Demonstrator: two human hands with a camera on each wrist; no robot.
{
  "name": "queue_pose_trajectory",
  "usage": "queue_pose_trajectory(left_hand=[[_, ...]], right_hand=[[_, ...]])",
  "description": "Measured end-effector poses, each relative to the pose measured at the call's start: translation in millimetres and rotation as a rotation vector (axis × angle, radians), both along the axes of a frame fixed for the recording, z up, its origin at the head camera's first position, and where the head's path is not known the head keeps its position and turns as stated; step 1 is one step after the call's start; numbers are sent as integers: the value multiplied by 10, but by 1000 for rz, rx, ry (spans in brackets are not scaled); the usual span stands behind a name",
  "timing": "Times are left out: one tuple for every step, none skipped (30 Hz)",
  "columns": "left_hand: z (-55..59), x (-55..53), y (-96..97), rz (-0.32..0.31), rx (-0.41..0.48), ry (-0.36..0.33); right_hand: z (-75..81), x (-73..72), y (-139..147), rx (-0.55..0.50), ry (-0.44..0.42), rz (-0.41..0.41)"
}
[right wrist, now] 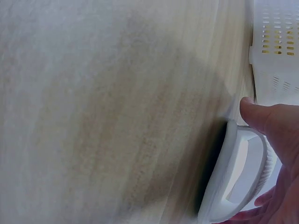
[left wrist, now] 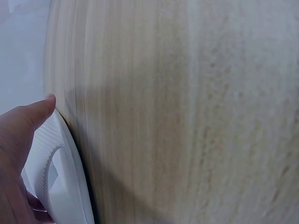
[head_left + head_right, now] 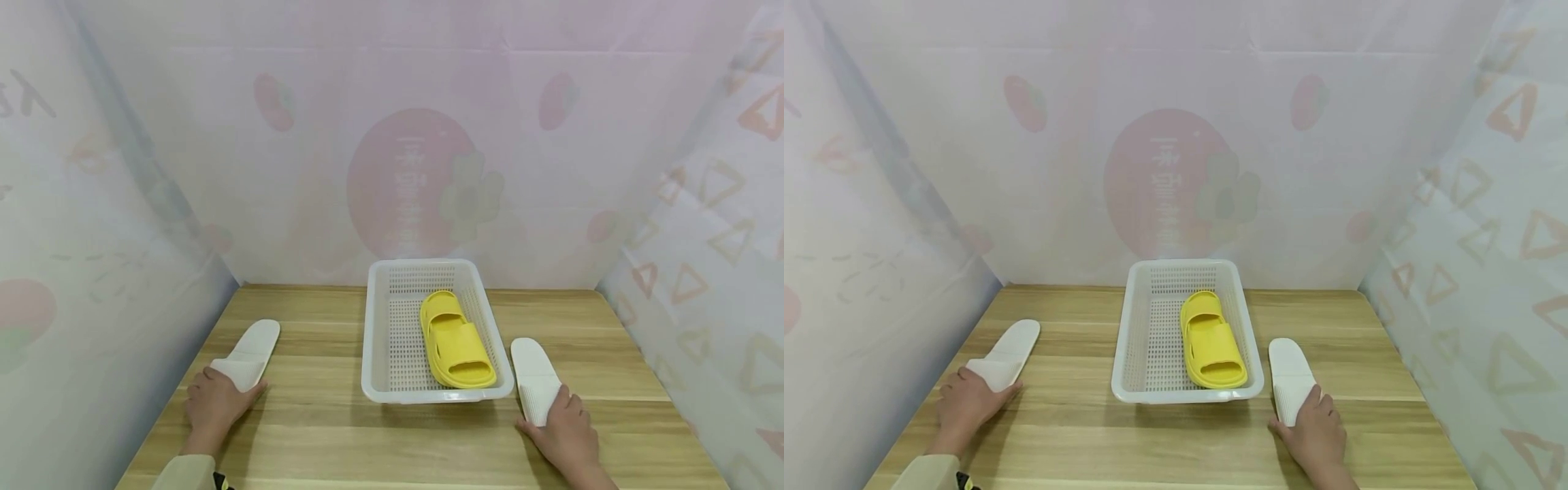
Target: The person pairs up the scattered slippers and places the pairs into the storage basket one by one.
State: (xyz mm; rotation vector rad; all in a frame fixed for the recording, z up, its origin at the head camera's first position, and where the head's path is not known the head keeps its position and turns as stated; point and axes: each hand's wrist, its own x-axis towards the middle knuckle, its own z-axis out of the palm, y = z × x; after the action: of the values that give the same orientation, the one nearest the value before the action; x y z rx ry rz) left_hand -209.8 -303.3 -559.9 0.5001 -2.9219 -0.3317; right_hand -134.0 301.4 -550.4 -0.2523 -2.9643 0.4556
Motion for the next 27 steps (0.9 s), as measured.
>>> queue_pose_trajectory(left_hand=[[1,3,1,0,-4,-3],[1,6,3,-1,-7,-5],[0,8,2,-4,-11,-5],[1,10,3,-8,-15,-2],[1,12,2,-14,-19,1],[-2,14,1,-20,-23,5],[-6,15,-2,-25,-24,12],[-10,15,-5,-32,-27,18],[-16,14,-9,-36,-27,23],[-23,14,-12,-39,-29,29],[-32,12,-16,-40,-30,33],[-42,10,-20,-41,-31,40],[-50,9,-24,-42,-32,46],[-54,7,-27,-45,-34,55],[-60,6,-29,-46,-35,63],[-63,5,-31,-47,-36,72],[-63,5,-33,-49,-37,80],[-61,6,-34,-50,-38,87],[-60,6,-35,-51,-38,92],[-57,6,-35,-53,-37,97],[-58,6,-36,-54,-36,100],[-56,6,-37,-55,-36,102],[-56,6,-38,-55,-37,103],[-57,6,-39,-55,-37,104],[-58,5,-40,-56,-37,106],[-56,5,-41,-56,-37,109],[-56,5,-42,-56,-38,112]], right_hand=[[-6,-1,-1,5,5,1],[-11,-1,-2,10,10,4],[-15,0,-4,13,15,4],[-16,1,-6,14,16,4],[-16,2,-8,13,15,4],[-16,5,-9,11,14,3],[-17,7,-10,8,13,2],[-18,8,-9,5,10,1],[-20,8,-7,3,5,0],[-24,7,-5,2,0,0],[-29,7,-2,-2,-2,0],[-35,5,0,-5,-5,1],[-40,3,3,-5,-7,3],[-46,1,4,-6,-10,4],[-51,-1,5,-9,-11,5],[-53,-4,4,-12,-12,6],[-55,-5,2,-16,-13,5],[-55,-6,-1,-19,-15,4],[-52,-7,-4,-22,-17,3],[-49,-8,-7,-25,-18,2],[-43,-7,-10,-27,-21,2],[-38,-7,-13,-29,-23,0],[-35,-5,-16,-30,-23,-1],[-32,-5,-17,-31,-23,-2],[-30,-3,-18,-30,-23,-2],[-31,-3,-18,-28,-21,-2],[-31,-2,-20,-28,-19,-3]])
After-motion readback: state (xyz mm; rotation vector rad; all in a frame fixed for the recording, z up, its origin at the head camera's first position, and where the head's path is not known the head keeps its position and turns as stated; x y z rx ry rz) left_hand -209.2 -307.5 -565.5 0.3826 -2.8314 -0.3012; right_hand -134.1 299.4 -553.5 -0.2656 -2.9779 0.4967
